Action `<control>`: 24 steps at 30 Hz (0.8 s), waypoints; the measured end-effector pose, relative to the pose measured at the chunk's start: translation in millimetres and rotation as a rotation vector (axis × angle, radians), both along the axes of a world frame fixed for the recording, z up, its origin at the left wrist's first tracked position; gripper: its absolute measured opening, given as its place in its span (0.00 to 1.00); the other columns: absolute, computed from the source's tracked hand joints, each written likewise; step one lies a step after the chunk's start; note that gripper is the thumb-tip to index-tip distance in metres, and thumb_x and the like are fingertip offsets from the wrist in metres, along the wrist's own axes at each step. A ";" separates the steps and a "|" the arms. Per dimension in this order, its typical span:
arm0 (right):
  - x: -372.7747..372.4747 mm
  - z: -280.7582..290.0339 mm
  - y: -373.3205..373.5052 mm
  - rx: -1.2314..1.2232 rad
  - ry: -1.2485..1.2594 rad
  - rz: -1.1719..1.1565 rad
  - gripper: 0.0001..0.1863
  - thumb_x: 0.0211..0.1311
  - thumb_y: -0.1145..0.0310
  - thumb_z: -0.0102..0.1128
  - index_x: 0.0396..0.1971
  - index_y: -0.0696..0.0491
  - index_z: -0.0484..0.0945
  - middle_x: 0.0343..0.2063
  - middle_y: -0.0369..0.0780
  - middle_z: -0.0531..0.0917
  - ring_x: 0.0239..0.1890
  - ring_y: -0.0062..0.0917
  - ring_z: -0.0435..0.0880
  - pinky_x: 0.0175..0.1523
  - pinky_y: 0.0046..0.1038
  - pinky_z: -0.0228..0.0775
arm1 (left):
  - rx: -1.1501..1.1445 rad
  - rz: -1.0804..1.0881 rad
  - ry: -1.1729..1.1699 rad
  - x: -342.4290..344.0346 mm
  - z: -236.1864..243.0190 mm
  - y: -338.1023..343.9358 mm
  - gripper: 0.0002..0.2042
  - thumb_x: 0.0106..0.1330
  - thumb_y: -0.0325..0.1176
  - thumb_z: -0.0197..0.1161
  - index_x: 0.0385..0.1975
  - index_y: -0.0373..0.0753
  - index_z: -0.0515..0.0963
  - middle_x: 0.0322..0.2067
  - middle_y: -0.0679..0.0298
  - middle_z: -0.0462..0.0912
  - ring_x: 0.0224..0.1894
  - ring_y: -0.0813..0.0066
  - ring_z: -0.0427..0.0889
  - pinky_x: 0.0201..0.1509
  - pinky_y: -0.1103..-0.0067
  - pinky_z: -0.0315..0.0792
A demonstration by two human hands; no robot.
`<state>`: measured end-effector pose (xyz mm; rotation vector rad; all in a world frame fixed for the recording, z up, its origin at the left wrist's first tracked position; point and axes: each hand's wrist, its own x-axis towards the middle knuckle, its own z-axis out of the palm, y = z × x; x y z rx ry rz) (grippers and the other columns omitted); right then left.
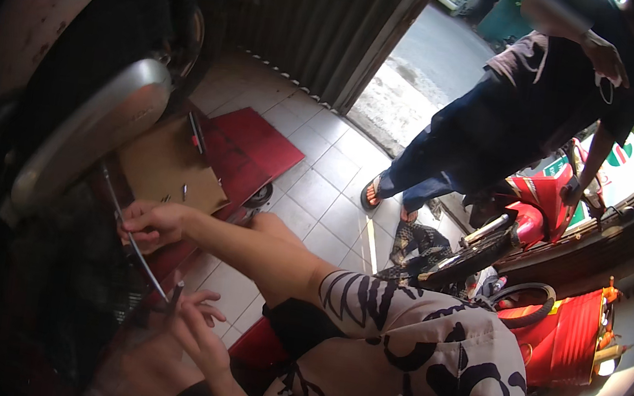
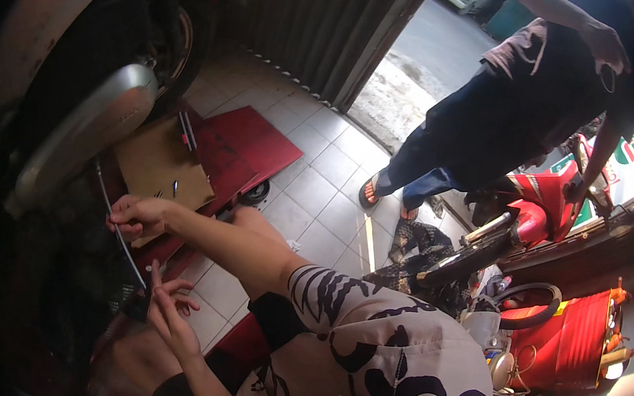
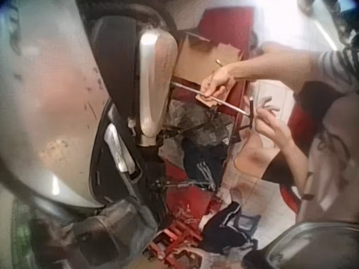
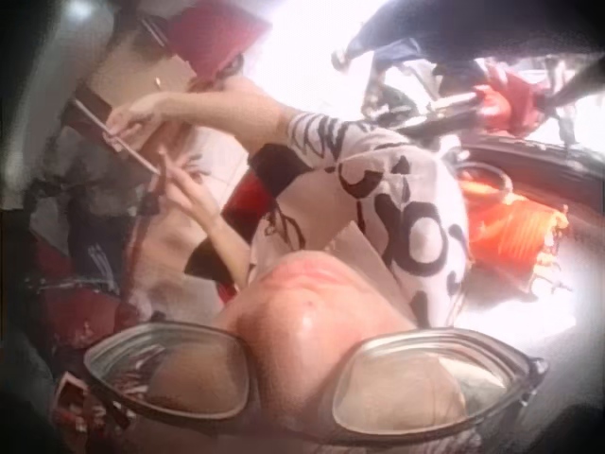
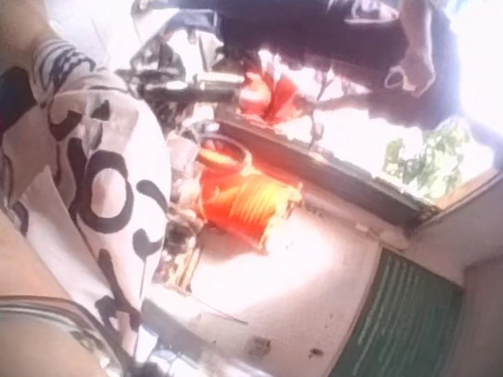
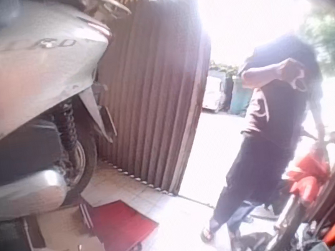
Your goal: The person uses a T-handle wrench to loosen and remove bolts from the underside of a silver Honda motorcycle. They place the removed bolts on a piece of cardboard nearby.
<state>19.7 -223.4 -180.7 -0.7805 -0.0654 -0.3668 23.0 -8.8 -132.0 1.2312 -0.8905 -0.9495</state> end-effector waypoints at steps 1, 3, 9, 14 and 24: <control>-6.8 4.2 -5.2 -0.009 0.028 0.013 0.14 0.66 0.63 0.55 0.29 0.61 0.73 0.08 0.31 0.65 0.09 0.10 0.59 0.17 0.14 0.51 | -0.014 -0.022 -0.029 6.1 -0.8 0.4 0.22 0.74 0.38 0.38 0.59 0.28 0.66 0.29 0.60 0.80 0.19 0.86 0.70 0.24 0.88 0.57; 0.2 -4.9 -10.8 -0.043 0.085 0.000 0.11 0.67 0.66 0.52 0.31 0.60 0.74 0.12 0.31 0.68 0.12 0.11 0.61 0.19 0.16 0.51 | -0.010 0.048 -0.206 17.9 4.7 11.2 0.19 0.74 0.32 0.41 0.59 0.32 0.68 0.26 0.63 0.79 0.19 0.88 0.69 0.24 0.90 0.58; -15.1 8.6 20.9 -0.007 0.234 -0.206 0.12 0.69 0.64 0.46 0.28 0.56 0.71 0.12 0.28 0.64 0.13 0.11 0.54 0.20 0.16 0.47 | 0.245 -0.239 -0.545 32.8 11.0 88.5 0.12 0.67 0.34 0.53 0.41 0.36 0.81 0.14 0.59 0.76 0.17 0.70 0.73 0.25 0.78 0.67; -63.8 34.7 57.8 -0.032 0.300 -0.224 0.13 0.70 0.64 0.45 0.26 0.54 0.69 0.12 0.26 0.61 0.13 0.10 0.53 0.20 0.15 0.45 | 0.363 -0.808 -0.766 28.3 -14.6 138.0 0.14 0.65 0.43 0.56 0.33 0.40 0.83 0.20 0.53 0.79 0.26 0.52 0.79 0.32 0.67 0.72; -174.3 52.6 124.0 0.250 0.251 -0.318 0.15 0.72 0.64 0.39 0.23 0.51 0.66 0.13 0.26 0.56 0.11 0.10 0.50 0.17 0.17 0.43 | 0.290 -0.792 -0.712 2.3 -14.4 164.8 0.12 0.63 0.40 0.57 0.34 0.37 0.82 0.23 0.54 0.81 0.27 0.58 0.81 0.33 0.71 0.73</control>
